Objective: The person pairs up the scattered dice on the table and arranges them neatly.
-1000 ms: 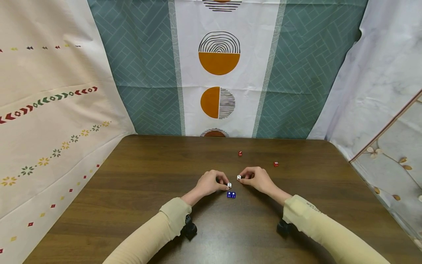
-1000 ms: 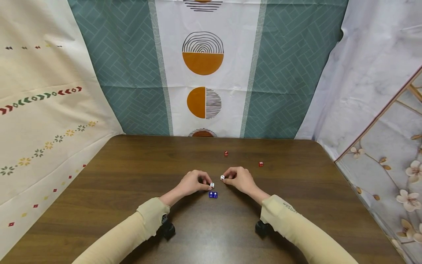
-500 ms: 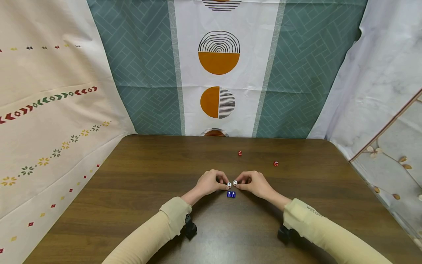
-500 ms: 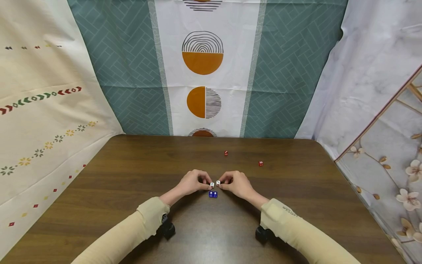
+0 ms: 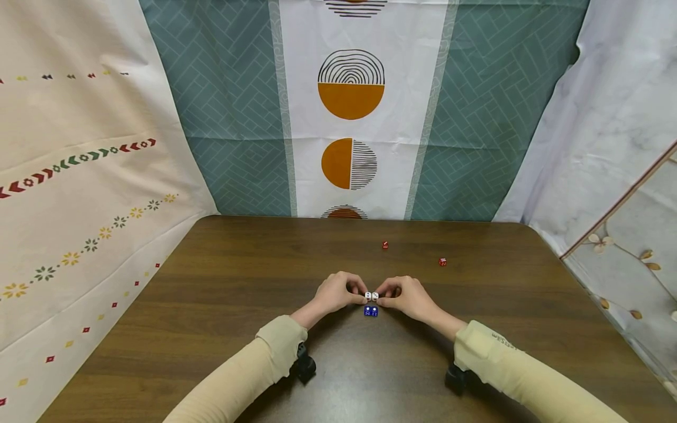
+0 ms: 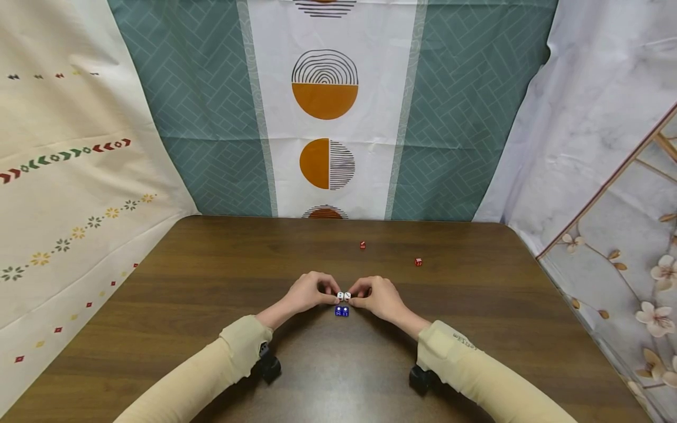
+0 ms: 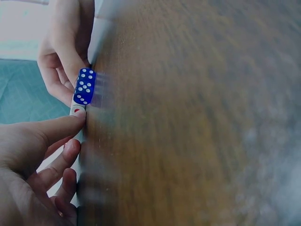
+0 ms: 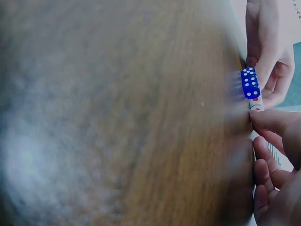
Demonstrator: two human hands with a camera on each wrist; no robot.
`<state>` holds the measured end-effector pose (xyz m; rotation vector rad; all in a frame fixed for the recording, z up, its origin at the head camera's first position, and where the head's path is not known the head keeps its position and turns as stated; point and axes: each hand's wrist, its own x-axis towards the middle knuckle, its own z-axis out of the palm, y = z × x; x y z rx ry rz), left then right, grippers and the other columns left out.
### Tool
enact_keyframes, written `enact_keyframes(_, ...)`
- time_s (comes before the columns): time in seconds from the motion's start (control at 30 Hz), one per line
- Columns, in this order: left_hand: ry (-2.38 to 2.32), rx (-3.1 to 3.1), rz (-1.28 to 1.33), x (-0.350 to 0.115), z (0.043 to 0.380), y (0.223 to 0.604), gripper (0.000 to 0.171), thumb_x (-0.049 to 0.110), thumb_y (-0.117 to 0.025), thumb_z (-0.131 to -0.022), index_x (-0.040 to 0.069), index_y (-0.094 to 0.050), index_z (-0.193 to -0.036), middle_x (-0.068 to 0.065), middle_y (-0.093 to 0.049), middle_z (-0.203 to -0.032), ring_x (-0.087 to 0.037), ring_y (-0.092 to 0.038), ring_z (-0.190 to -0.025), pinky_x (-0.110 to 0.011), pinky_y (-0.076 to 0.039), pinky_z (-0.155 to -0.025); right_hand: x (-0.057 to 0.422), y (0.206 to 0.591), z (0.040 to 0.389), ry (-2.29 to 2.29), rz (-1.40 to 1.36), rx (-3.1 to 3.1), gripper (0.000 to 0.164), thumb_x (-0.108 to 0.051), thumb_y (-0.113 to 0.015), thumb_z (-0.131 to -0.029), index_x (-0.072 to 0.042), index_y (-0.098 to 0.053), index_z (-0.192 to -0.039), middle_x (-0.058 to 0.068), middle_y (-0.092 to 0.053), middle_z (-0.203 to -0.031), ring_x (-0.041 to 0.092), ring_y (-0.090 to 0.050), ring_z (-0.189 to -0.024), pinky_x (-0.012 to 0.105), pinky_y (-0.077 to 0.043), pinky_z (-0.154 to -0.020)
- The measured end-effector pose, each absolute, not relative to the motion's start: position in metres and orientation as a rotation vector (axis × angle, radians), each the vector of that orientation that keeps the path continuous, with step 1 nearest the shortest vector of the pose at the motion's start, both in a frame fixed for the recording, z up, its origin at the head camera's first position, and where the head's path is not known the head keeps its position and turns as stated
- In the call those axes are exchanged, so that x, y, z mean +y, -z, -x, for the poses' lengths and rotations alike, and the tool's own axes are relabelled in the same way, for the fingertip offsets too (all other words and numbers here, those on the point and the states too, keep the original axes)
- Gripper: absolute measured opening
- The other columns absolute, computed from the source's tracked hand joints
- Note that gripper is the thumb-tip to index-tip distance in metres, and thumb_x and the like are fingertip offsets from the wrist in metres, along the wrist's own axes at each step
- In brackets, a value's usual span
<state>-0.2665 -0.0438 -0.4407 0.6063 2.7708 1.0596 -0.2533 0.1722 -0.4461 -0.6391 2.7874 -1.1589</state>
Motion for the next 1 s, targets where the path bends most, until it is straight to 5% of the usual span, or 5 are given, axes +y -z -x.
enact_keyframes(1.0, -1.061, 2.792, -0.663, -0.0456, 0.2655, 0.4426, 0.012, 0.027, -0.083, -0.079, 0.022, -0.076, -0.088, 0.007, -0.061, -0.073, -0.006, -0.046, -0.061, -0.022, -0.032, -0.053, 0.1732, 0.4483, 0.2529, 1.171, 0.659, 2.787, 0.010, -0.021, -0.079, -0.082, -0.020, -0.077, -0.092, -0.003, -0.063, -0.077, 0.010, -0.051, -0.067, 0.023, -0.041, -0.059)
